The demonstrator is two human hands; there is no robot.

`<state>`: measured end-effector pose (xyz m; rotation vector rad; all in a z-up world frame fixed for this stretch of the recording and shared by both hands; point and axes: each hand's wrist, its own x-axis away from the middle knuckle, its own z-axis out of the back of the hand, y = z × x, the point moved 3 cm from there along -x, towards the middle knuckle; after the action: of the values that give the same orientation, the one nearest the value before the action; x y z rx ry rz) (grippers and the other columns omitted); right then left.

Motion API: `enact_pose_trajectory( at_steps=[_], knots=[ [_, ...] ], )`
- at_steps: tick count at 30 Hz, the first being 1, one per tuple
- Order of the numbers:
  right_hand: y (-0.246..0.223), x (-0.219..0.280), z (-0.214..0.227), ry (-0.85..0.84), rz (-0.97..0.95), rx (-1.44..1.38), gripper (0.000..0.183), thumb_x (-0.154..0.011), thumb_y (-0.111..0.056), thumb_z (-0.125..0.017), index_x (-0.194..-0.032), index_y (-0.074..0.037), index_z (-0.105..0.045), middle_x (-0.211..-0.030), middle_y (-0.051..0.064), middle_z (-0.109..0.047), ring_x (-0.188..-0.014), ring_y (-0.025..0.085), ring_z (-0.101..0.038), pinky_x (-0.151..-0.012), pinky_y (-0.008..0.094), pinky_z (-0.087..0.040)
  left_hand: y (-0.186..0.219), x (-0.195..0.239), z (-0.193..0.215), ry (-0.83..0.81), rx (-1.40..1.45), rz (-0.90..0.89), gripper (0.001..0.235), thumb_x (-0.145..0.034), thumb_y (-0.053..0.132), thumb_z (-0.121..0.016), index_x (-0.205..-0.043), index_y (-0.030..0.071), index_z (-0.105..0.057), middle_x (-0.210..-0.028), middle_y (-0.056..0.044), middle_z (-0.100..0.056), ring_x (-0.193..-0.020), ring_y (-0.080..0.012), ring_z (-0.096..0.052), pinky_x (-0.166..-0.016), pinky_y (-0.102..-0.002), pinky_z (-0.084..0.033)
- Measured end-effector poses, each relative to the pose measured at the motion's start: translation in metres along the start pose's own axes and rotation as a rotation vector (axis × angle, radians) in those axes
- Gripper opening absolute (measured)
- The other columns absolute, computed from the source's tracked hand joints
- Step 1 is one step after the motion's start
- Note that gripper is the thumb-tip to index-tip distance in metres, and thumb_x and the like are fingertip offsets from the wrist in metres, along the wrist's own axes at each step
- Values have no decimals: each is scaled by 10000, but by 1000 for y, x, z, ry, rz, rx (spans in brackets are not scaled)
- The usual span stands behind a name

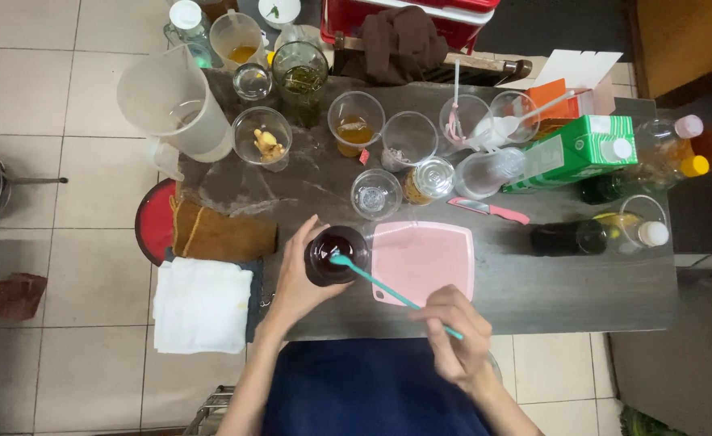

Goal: The person pours a dark liquid into a shaker, stirs it, adds ice from a cooler, shakes the mixture, and pours it into a serving cup. They then insert a straw and place the finished drink on a nearby cart.

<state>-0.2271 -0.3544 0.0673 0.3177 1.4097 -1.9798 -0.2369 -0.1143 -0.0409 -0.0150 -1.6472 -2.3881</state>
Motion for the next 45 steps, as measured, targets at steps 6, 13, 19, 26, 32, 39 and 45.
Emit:
enact_pose_trajectory(
  at_steps=[6, 13, 19, 26, 32, 39, 45],
  knots=[
    [3, 2, -1, 17, 96, 62, 275, -998, -99, -474, -859, 44, -664, -762, 146, -617, -650, 265, -555, -624, 336, -463, 9, -11, 14, -165, -2, 15, 1125, -664, 217, -939, -1570, 219, -273, -1532, -66, -545, -1462, -278, -423, -1162, -501, -327],
    [-6, -7, 2, -129, 38, 47, 251, -976, -77, -484, -841, 32, -667, -746, 139, -570, -660, 248, -559, -619, 295, -460, 9, -9, 15, -165, 18, 31, 1124, -674, 277, -932, -1572, 219, -258, -1537, -69, -535, -1443, -272, -479, -1152, -477, -365],
    [-5, -7, 1, -161, -14, 66, 228, -976, -61, -504, -875, 50, -675, -793, 162, -583, -692, 276, -582, -661, 302, -472, 15, -12, 17, -198, 44, 66, 1151, -664, 233, -925, -1586, 231, -235, -1572, -76, -509, -1481, -254, -448, -1160, -451, -355],
    [-11, -4, -2, -134, 15, 79, 231, -992, -77, -507, -902, 33, -689, -820, 162, -618, -719, 254, -622, -678, 298, -519, 13, -10, 17, -205, 83, 31, 1134, -681, 191, -915, -1587, 233, -234, -1591, -72, -484, -1477, -270, -450, -1159, -457, -366],
    [-4, 6, 3, -144, 31, 98, 238, -1003, -96, -497, -920, 25, -685, -835, 160, -615, -733, 262, -624, -694, 310, -520, 12, -7, 17, -205, 97, 7, 1107, -716, 210, -905, -1591, 219, -226, -1609, -66, -456, -1481, -273, -439, -1172, -466, -359],
    [12, 34, 15, -61, 84, 149, 238, -986, -90, -477, -925, 6, -686, -873, 184, -628, -786, 283, -656, -745, 337, -563, 8, -6, 15, -195, 97, -6, 1111, -707, 193, -912, -1588, 201, -236, -1619, -72, -438, -1491, -271, -420, -1182, -445, -345],
    [30, 51, 23, -248, 145, 146, 275, -1015, -201, -489, -974, -52, -716, -926, 149, -633, -795, 267, -671, -733, 315, -551, 2, -6, 13, -202, 80, -49, 1111, -716, 216, -924, -1591, 195, -239, -1643, -87, -387, -1508, -310, -375, -1197, -507, -314]
  ],
)
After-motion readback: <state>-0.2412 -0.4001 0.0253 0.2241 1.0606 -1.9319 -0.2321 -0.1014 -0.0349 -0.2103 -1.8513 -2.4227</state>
